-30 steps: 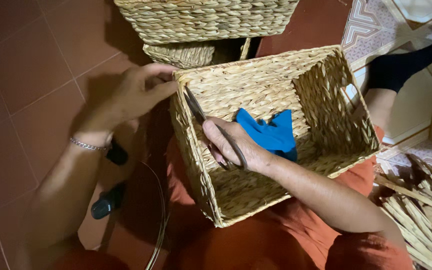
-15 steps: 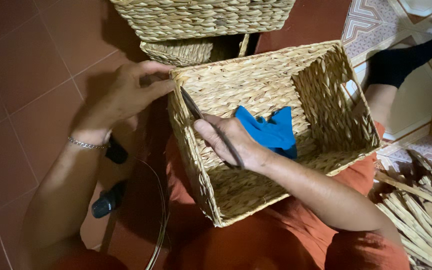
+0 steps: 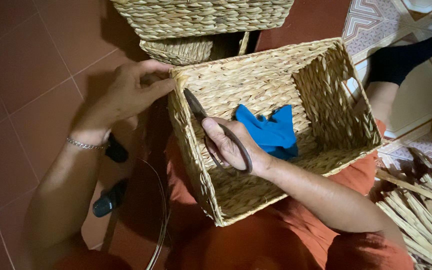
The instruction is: The person trims loose fibers from the rim of a woven basket using scissors, then wipes the basket's exterior and interior with a blue cloth. The person rotates the basket to access different sides and continues wiping until the clip ends.
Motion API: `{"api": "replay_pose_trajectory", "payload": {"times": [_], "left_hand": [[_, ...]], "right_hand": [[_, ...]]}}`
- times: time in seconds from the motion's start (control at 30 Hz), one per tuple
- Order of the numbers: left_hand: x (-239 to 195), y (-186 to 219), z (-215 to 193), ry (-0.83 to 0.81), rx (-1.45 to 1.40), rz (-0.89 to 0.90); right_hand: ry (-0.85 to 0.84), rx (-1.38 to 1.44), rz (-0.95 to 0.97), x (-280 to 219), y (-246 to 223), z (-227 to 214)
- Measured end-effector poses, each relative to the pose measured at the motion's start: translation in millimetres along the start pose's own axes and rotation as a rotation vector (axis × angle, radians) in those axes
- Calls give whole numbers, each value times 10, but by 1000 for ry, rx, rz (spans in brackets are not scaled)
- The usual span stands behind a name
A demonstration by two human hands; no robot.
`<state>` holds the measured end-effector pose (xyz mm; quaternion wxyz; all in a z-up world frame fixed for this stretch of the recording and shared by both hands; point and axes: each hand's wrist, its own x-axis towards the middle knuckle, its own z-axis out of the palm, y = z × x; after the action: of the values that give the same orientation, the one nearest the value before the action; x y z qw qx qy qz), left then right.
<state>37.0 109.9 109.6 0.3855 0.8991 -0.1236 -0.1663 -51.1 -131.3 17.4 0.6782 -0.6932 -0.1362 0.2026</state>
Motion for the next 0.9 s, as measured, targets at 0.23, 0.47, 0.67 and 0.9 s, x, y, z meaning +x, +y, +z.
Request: {"api": "replay_pose_trajectory", "payload": {"times": [0.23, 0.47, 0.67, 0.9], "left_hand": [[21, -44, 6, -5, 68, -82], [62, -37, 50, 32, 48, 79], [35, -92, 51, 45, 39, -77], [189, -412, 150, 91, -52, 216]], "right_hand": [[85, 2, 30, -165, 99, -247], [-43, -124, 122, -83, 120, -239], [-85, -110, 145, 72, -120, -86], [4, -114, 159, 84, -160, 34]]}}
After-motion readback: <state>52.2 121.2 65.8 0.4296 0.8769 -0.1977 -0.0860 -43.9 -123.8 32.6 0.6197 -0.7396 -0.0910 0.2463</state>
